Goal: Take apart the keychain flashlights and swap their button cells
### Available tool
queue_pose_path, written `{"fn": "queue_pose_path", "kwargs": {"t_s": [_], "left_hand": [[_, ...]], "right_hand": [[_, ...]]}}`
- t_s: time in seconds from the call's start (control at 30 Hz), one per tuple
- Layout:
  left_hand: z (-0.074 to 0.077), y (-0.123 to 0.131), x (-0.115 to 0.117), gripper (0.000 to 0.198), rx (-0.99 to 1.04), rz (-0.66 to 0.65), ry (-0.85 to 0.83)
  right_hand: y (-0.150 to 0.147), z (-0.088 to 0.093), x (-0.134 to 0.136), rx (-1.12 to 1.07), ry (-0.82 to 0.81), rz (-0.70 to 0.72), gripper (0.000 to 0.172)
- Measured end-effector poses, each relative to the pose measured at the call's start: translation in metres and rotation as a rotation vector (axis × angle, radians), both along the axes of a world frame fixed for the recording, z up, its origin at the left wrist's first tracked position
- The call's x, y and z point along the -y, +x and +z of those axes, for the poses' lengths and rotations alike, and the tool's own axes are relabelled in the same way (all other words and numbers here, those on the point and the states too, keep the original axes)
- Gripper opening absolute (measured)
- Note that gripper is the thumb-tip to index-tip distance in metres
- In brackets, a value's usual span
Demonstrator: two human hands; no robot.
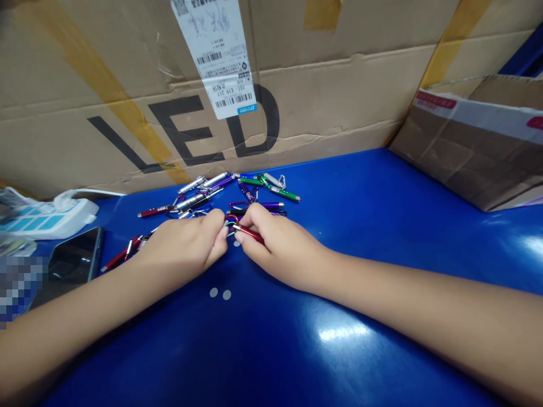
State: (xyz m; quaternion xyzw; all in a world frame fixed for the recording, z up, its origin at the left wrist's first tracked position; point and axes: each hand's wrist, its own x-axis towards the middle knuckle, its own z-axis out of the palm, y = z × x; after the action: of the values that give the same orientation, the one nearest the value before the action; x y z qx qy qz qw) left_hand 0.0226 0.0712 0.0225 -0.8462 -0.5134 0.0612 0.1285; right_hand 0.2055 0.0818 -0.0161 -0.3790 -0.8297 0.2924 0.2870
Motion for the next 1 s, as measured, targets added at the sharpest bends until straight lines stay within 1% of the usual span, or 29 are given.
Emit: {"fn": "queue_pose_path", "kwargs": {"t_s": [0.1, 0.3, 0.4, 0.5, 0.6, 0.67, 0.73, 0.87, 1.0], "left_hand": [[0.000, 0.001, 0.001, 0.025, 0.006, 0.027, -0.039], [-0.002, 0.007, 0.002, 0.024, 0.020, 0.091, -0.019], [-0.002, 0.011, 0.002, 0.024, 0.032, 0.122, -0.051], [0.000, 0.013, 0.002, 0.024, 0.057, 0.148, -0.101], [0.001, 0.014, 0.002, 0.023, 0.110, 0.185, -0.172], [0.001, 0.013, 0.001, 0.022, 0.184, 0.203, -0.223], [-0.001, 0.012, 0.001, 0.021, 0.292, 0.203, -0.254], [-0.008, 0.010, 0.003, 0.022, 0.522, 0.176, -0.258], [-0.011, 0.011, 0.005, 0.021, 0.698, 0.161, -0.287]], "right_hand": [[0.000, 0.001, 0.000, -0.042, -0.012, -0.007, 0.009], [-0.002, 0.001, -0.002, -0.166, -0.093, -0.009, 0.010], [-0.004, -0.001, -0.003, -0.245, -0.160, 0.008, 0.011], [-0.005, -0.001, -0.003, -0.270, -0.177, 0.003, 0.012], [-0.005, -0.002, -0.004, -0.274, -0.155, 0.006, 0.012], [-0.004, -0.002, -0.004, -0.264, -0.125, 0.009, 0.011], [-0.003, -0.001, -0.004, -0.236, -0.071, -0.003, 0.010], [-0.002, 0.000, -0.004, -0.147, 0.075, -0.060, 0.011], [-0.002, 0.001, -0.003, -0.114, 0.176, -0.069, 0.008]]}}
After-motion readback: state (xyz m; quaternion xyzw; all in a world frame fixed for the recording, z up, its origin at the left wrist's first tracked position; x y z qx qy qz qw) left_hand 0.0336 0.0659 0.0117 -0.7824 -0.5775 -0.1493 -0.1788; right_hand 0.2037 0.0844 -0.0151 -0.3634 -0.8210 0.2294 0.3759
